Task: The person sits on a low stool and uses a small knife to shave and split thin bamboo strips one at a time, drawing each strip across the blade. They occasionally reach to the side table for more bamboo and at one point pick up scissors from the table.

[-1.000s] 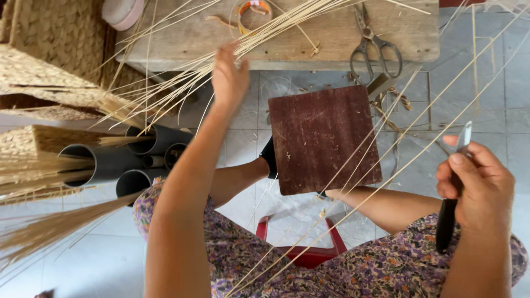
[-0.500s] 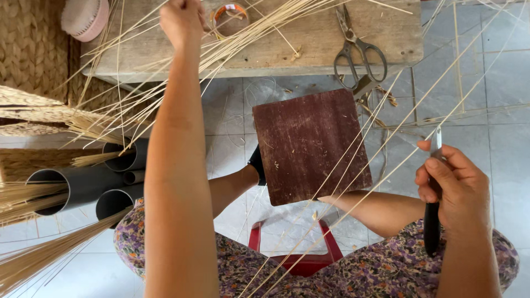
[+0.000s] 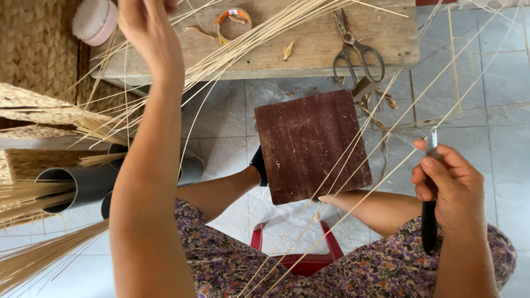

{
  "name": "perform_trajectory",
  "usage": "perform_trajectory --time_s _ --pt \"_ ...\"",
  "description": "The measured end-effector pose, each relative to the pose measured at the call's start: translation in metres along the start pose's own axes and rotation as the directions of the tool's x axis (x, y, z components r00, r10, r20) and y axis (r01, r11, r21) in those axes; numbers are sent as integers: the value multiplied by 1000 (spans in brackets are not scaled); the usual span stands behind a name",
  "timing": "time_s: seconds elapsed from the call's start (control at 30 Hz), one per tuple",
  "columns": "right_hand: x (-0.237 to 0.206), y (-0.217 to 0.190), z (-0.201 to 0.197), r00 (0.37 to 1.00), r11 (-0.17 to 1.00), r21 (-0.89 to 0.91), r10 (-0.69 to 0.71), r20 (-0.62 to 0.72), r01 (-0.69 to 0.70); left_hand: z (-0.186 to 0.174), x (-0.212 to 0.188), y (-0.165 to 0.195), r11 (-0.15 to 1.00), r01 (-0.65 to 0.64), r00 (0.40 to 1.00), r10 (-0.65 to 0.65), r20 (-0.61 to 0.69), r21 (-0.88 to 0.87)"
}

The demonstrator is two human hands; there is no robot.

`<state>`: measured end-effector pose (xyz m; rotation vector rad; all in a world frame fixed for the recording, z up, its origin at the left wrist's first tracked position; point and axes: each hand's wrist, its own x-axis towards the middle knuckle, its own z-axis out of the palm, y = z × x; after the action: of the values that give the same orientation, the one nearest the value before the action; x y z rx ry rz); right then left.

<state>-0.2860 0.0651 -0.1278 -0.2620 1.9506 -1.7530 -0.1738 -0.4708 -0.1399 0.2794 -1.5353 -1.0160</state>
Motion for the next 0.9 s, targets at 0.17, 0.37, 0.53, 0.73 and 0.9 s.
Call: perform_trajectory --time_s 0.17,0.37,0.53,0.73,0.9 --pt "-3 4 1 1000 1000 -17 -7 12 7 -54 -99 77 838 -387 858 175 482 385" --pt "-6 4 9 1000 999 -37 -23 14 24 -98 -219 37 483 -578 35 -791 611 658" --pt "-9 4 12 999 999 -21 -29 24 29 -124 -264 -20 360 -444 -47 -924 379 821" --pt "-8 8 8 1000 999 -29 -26 7 26 -107 -219 -21 404 -267 512 -709 484 875" --pt "-8 10 4 999 1000 -9 -22 29 22 -87 -170 45 700 -203 867 -197 458 685"
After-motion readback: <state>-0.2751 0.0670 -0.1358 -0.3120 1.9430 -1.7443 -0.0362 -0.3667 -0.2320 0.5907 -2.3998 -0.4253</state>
